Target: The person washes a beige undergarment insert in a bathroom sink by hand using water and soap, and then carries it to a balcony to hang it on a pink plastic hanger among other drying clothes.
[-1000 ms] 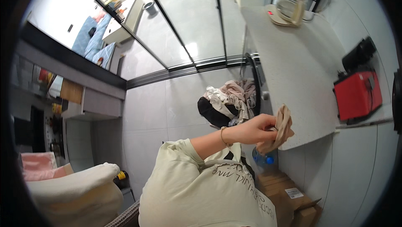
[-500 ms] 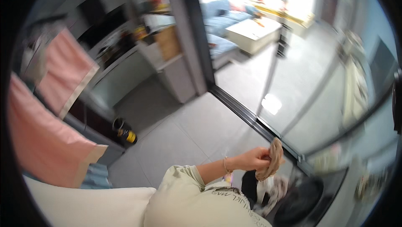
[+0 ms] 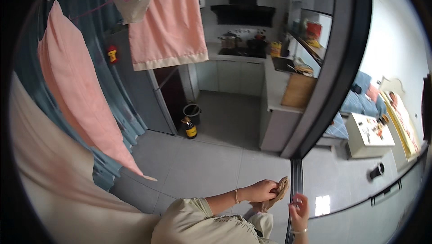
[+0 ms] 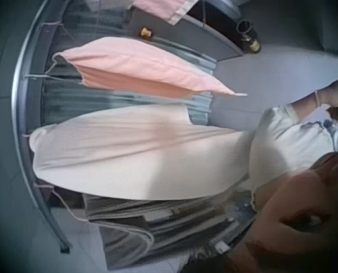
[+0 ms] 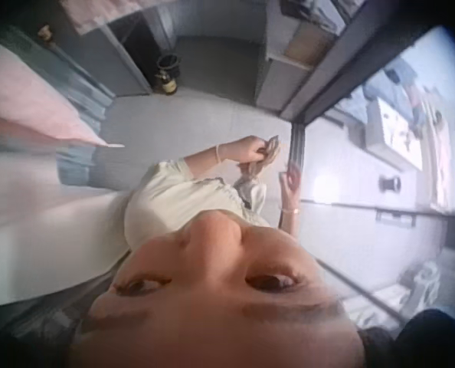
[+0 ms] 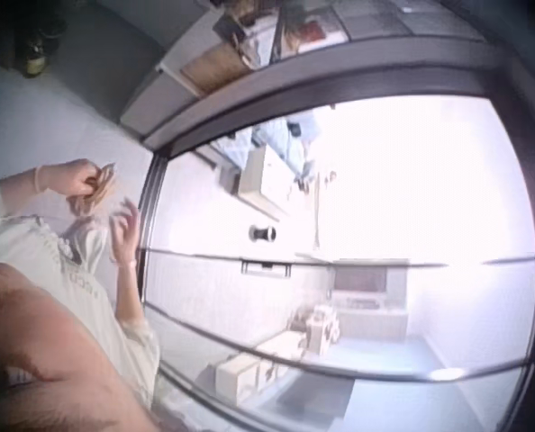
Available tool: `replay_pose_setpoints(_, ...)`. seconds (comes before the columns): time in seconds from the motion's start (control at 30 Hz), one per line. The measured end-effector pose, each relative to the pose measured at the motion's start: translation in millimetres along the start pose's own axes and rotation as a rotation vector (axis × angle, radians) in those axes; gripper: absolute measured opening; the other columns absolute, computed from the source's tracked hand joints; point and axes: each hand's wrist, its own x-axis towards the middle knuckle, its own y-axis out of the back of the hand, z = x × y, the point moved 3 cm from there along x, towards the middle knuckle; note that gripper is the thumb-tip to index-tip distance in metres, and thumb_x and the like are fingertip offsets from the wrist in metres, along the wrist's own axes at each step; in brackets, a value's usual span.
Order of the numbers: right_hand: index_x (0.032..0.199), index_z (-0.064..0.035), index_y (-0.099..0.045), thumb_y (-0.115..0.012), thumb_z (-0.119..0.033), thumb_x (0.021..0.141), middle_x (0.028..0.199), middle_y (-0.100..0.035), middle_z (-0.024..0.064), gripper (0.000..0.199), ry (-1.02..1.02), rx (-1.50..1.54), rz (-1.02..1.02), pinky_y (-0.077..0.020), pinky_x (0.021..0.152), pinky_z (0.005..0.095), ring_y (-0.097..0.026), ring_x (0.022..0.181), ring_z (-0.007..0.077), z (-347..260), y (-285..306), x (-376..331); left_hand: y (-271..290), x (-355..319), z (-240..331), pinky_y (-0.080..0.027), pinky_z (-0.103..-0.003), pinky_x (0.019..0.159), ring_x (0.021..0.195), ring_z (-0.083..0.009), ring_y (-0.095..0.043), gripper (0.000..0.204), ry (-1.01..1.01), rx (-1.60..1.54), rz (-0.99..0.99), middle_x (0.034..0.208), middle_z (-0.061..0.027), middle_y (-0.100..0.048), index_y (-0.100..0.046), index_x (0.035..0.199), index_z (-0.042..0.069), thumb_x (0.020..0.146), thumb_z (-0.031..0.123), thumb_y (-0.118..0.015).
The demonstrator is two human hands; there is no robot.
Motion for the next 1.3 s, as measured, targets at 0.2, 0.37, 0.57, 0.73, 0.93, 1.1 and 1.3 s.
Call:
replay_pose_setpoints(0.2,0.089,-0.001,-0.051,-0.067,0.0,0.07,0.076,-0.051,0.0059,0.024,0.291,-0.218,-0.435,-0.0446,0.057,0.0238,-0.052,0.062,0.0125,19.6,-78.8,191.4,83.6,38.2,-49.1,-0.044,-0.028,0.067,0.075,-0.0113,-0.054,0.022,0.145,-0.022,0.327,0.081,-0.0102,-0.06,-0.053,0.096,-0.003,0.077,0.007,-0.056)
replay_pose_setpoints(0.37,0.087,-0.0024,-0.049,-0.06,0.004,0.076,0.077,-0.052,-0.001,0.017,0.057,0.017,-0.712,-0.0428,0.061,0.0191,-0.05,0.071,0.0044,27.9,-115.3,305.6,151.8,32.2,-74.8,-0.043,-0.032,0.062,0.068,-0.0169,-0.052,0.037,0.392,0.134,0.628,0.069,-0.0081,-0.053,-0.048,0.107,0.004,0.074,0.007,-0.062)
replay_pose_setpoints(0.57,0.083,-0.0017,-0.05,-0.063,0.003,0.074,0.073,-0.055,0.0004,0.016,0.102,-0.018,-1.003,-0.0452,0.06,0.0196,-0.052,0.066,0.005,55.1,-186.1,422.4,225.8,-13.9,-109.6,-0.044,-0.038,0.062,0.07,-0.0314,-0.057,0.035,0.661,0.636,1.242,0.074,-0.0149,-0.057,-0.048,0.099,0.006,0.07,0.011,-0.066)
replay_pose_setpoints(0.73,0.091,-0.0028,-0.053,-0.062,-0.001,0.078,0.084,-0.058,0.0035,0.016,0.216,-0.275,-1.537,-0.0467,0.069,0.0248,-0.057,0.076,0.0113,79.0,-262.9,477.5,273.4,-44.6,-114.0,-0.045,-0.033,0.065,0.072,-0.0269,-0.059,0.02,0.627,0.399,1.583,0.079,-0.015,-0.06,-0.05,0.093,0.003,0.075,0.008,-0.056)
replay_pose_setpoints(0.93,0.114,-0.0083,-0.051,-0.065,-0.021,0.078,0.11,-0.052,0.0081,0.041,0.655,-0.559,-2.02,-0.0437,0.081,0.0309,-0.048,0.105,0.0176,-6.6,-384.6,498.2,284.2,-52.5,-131.8,-0.043,-0.029,0.062,0.066,-0.0178,-0.053,0.017,0.568,0.24,1.814,0.075,-0.009,-0.057,-0.051,0.092,0.003,0.077,0.011,-0.054)
replay_pose_setpoints(1.1,0.111,-0.0053,-0.053,-0.056,-0.004,0.082,0.108,-0.053,0.0032,0.03,0.813,0.243,-1.941,-0.0437,0.08,0.0249,-0.051,0.096,0.0114,-192.3,-494.8,454.1,258.0,-47.8,-107.6,-0.043,-0.026,0.059,0.063,-0.013,-0.052,0.015,0.743,0.178,2.034,0.071,-0.0066,-0.057,-0.053,0.087,0.003,0.078,0.015,-0.057)
replay_pose_setpoints(1.3,0.11,-0.0032,-0.052,-0.058,-0.014,0.082,0.098,-0.059,0.0049,0.032,0.64,0.968,-1.763,-0.0437,0.073,0.0227,-0.054,0.086,0.0102,-393.7,-543.8,348.9,193.8,-64.3,-89.7,-0.043,-0.025,0.055,0.058,-0.0116,-0.051,0.009,0.766,0.31,2.405,0.063,-0.0052,-0.056,-0.054,0.078,0.002,0.076,0.01,-0.059)
